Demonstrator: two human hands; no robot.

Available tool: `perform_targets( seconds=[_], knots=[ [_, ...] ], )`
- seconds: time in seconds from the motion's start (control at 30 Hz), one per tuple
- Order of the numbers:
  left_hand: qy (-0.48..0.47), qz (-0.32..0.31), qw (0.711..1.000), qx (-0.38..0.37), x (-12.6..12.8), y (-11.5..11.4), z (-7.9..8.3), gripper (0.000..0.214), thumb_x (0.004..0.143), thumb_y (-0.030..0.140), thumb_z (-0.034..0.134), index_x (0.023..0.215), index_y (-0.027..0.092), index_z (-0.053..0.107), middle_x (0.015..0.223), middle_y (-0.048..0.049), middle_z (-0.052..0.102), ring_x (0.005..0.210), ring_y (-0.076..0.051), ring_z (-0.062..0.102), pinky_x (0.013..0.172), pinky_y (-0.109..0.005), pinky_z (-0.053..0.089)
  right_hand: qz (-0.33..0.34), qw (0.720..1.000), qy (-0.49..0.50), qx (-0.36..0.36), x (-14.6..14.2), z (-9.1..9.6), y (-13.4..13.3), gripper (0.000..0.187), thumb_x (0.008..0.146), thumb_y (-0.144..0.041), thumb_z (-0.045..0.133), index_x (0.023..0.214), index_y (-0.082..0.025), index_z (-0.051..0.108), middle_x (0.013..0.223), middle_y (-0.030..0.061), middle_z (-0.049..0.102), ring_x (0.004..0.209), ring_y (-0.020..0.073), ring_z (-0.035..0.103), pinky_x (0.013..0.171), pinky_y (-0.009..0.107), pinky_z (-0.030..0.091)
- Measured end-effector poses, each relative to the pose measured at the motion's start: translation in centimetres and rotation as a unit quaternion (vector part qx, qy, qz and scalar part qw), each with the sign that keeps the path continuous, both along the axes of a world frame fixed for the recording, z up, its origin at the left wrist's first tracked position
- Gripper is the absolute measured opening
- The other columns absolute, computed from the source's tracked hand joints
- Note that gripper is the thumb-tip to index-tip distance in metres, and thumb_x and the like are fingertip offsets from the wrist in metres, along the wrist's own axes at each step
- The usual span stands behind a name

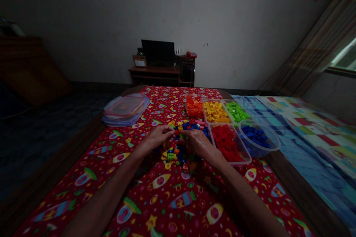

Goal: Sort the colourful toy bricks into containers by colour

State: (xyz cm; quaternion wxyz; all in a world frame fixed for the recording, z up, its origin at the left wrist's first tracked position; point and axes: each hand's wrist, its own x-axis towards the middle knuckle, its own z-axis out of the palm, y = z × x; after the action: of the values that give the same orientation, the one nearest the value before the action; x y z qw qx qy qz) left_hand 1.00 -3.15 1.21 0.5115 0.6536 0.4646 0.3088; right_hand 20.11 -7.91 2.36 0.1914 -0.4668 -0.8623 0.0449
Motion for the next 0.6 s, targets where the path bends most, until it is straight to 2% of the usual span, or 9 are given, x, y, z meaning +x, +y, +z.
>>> perform_targets(
  seconds=[0.13,0.2,0.3,0.43,0.5,0.6],
  knots=[
    [0.038,0.006,0.998,0.045,-0.5,0.5,-0.2,0.03,0.07,0.044,0.058,0.075,0.016,0.061,0.071,-0.002,0.068,0.062,-0.016,0.062,0.06,-0.027,0.051,-0.009,1.0,-0.011,-0.02,0.8,0.7,0.1,0.02,0.091,-0.019,0.05,0.102,-0.017,0.066,0.071,0.0048,0.064,0.061,0.0127,0.051,0.057,0.024,0.028],
    [0.075,0.007,0.994,0.083,-0.6,0.8,-0.5,0.028,0.072,0.042,0.053,0.076,0.016,0.063,0.071,-0.0021,0.068,0.065,-0.017,0.063,0.061,-0.027,0.05,-0.019,1.0,-0.006,-0.004,1.1,0.7,0.3,0.02,0.091,-0.018,0.05,0.102,-0.017,0.066,0.072,0.0049,0.065,0.062,0.0129,0.052,0.058,0.023,0.029],
    [0.126,0.006,0.982,0.137,-0.8,1.0,-0.8,0.027,0.074,0.04,0.05,0.077,0.017,0.065,0.072,-0.0023,0.069,0.07,-0.019,0.064,0.062,-0.026,0.049,-0.017,0.998,0.048,0.021,1.6,0.4,0.6,0.021,0.091,-0.018,0.048,0.103,-0.015,0.065,0.078,0.0066,0.066,0.067,0.0136,0.053,0.063,0.023,0.033],
    [0.172,0.003,0.971,0.163,-0.9,0.9,-0.7,0.028,0.075,0.037,0.048,0.079,0.017,0.067,0.07,-0.0015,0.069,0.067,-0.018,0.063,0.058,-0.024,0.047,-0.012,0.988,0.148,-0.032,2.3,0.7,1.2,0.023,0.089,-0.025,0.051,0.103,-0.014,0.066,0.083,0.0063,0.067,0.07,0.0142,0.055,0.066,0.024,0.037],
    [0.19,0.0,0.967,0.169,-0.9,0.8,-0.6,0.029,0.076,0.038,0.048,0.079,0.018,0.069,0.068,-0.0008,0.069,0.066,-0.018,0.062,0.056,-0.023,0.045,0.01,0.966,0.235,-0.104,2.7,1.3,1.3,0.026,0.088,-0.032,0.054,0.1,-0.013,0.067,0.083,0.0043,0.066,0.072,0.0142,0.056,0.066,0.024,0.039],
    [0.204,-0.015,0.962,0.181,-1.0,0.8,-0.6,0.031,0.077,0.039,0.048,0.081,0.018,0.07,0.07,-0.001,0.07,0.068,-0.018,0.063,0.057,-0.023,0.045,0.07,0.892,0.373,-0.244,3.2,2.3,1.3,0.034,0.084,-0.043,0.056,0.097,-0.014,0.067,0.085,0.0024,0.066,0.074,0.0134,0.057,0.066,0.023,0.043]
  ],
)
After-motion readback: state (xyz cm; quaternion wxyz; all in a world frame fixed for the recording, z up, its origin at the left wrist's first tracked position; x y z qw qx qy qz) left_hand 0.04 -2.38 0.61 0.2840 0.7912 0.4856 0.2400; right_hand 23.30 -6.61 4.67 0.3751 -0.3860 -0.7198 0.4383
